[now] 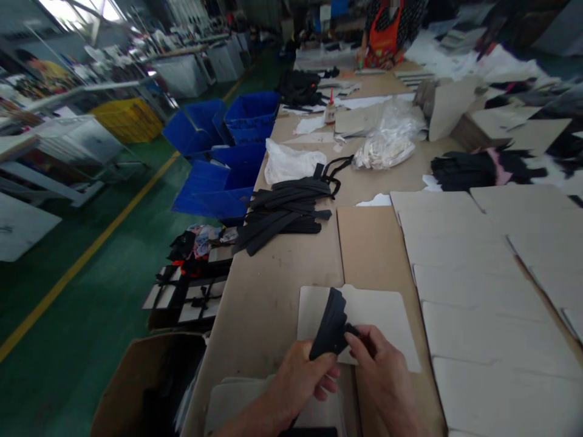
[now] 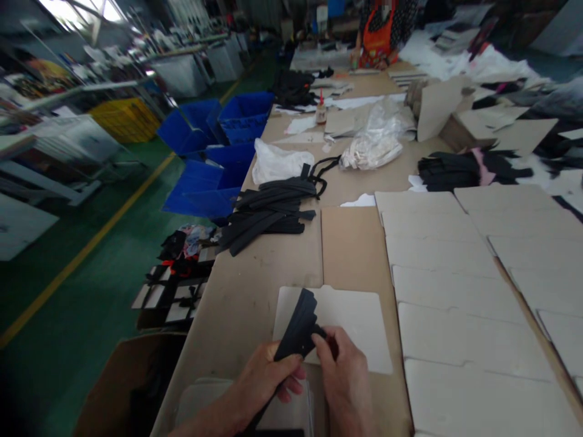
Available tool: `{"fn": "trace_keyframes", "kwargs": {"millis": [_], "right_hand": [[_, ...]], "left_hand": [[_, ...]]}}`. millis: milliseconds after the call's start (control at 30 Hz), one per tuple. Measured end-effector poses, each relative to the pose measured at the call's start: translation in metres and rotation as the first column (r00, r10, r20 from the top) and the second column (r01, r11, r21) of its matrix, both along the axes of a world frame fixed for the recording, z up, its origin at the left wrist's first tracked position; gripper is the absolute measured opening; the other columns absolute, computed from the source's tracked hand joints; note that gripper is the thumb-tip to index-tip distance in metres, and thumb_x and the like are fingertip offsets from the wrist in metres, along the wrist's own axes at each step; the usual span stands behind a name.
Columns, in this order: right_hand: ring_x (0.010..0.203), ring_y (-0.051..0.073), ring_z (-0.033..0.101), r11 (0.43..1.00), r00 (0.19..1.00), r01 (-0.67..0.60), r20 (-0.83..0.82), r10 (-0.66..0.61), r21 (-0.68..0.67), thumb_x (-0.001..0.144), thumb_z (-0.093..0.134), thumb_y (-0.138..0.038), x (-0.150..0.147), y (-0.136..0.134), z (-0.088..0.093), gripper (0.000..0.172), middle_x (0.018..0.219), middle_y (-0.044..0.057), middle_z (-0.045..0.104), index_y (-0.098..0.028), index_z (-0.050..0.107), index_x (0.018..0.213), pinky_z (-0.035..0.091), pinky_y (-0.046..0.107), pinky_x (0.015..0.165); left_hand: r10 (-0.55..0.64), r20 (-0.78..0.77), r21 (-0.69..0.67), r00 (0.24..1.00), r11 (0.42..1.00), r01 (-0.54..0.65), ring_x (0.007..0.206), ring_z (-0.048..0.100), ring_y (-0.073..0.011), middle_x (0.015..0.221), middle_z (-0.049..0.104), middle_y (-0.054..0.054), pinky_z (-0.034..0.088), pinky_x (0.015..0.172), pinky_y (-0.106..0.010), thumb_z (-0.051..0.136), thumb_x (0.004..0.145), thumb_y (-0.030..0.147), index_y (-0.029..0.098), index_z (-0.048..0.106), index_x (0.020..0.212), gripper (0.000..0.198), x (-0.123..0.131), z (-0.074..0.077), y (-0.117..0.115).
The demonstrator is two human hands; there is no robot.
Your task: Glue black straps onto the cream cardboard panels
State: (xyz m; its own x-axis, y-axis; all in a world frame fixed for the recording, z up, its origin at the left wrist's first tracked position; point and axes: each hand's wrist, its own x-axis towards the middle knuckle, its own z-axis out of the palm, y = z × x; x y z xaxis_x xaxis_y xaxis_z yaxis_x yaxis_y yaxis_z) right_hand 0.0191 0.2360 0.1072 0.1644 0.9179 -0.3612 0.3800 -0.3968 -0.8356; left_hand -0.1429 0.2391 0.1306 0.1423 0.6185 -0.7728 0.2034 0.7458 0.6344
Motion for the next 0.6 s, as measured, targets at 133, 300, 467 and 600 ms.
{"fn": "trace_keyframes", "kwargs": {"millis": [133,300,467,600], "right_hand": [[0.061,0.017,0.062,0.999,0.999,-0.04,-0.028,0.04,-0.028,0.082,0.059,-0.058,0.008,-0.011,-0.01,0.036,0.064,-0.001,0.066,-0.024,0.064,0.074,0.047,0.026,0.057],[0.047,0.015,0.053,0.973,0.939,0.187,-0.265,-0.218,-0.138,0.077,0.062,-0.062,0.02,-0.029,-0.011,0.04,0.056,0.0,0.063,-0.023,0.057,0.074,0.044,0.026,0.047],[0.055,0.017,0.061,0.882,0.816,0.435,-0.335,-0.472,-0.183,0.065,0.076,-0.055,0.045,-0.031,-0.011,0.056,0.069,-0.002,0.065,-0.02,0.056,0.104,0.051,0.03,0.053],[0.059,0.016,0.059,0.891,0.873,0.447,-0.178,-0.455,-0.083,0.07,0.072,-0.053,0.073,-0.025,-0.023,0.057,0.076,-0.001,0.064,-0.018,0.06,0.113,0.051,0.031,0.057]], "left_hand": [[-0.024,-0.042,-0.03,0.999,0.999,0.022,0.06,0.07,-0.0203,0.079,0.074,-0.009,0.044,0.044,-0.022,0.064,0.07,0.035,0.013,0.066,0.086,0.027,-0.005,-0.001,0.002],[-0.256,-0.021,-0.036,0.966,0.966,0.255,0.061,0.068,-0.0183,0.066,0.069,-0.002,0.048,0.051,-0.023,0.07,0.066,0.033,0.014,0.067,0.086,0.027,-0.031,0.011,0.007],[-0.346,-0.101,-0.03,0.933,0.938,0.345,0.066,0.066,-0.0178,0.069,0.072,-0.002,0.048,0.059,-0.025,0.064,0.07,0.031,0.016,0.07,0.089,0.025,-0.058,0.013,0.014],[-0.255,-0.132,-0.014,0.958,0.967,0.255,0.068,0.065,-0.0197,0.07,0.072,-0.003,0.048,0.062,-0.027,0.065,0.071,0.035,0.014,0.068,0.094,0.031,-0.066,0.01,0.017]]}}
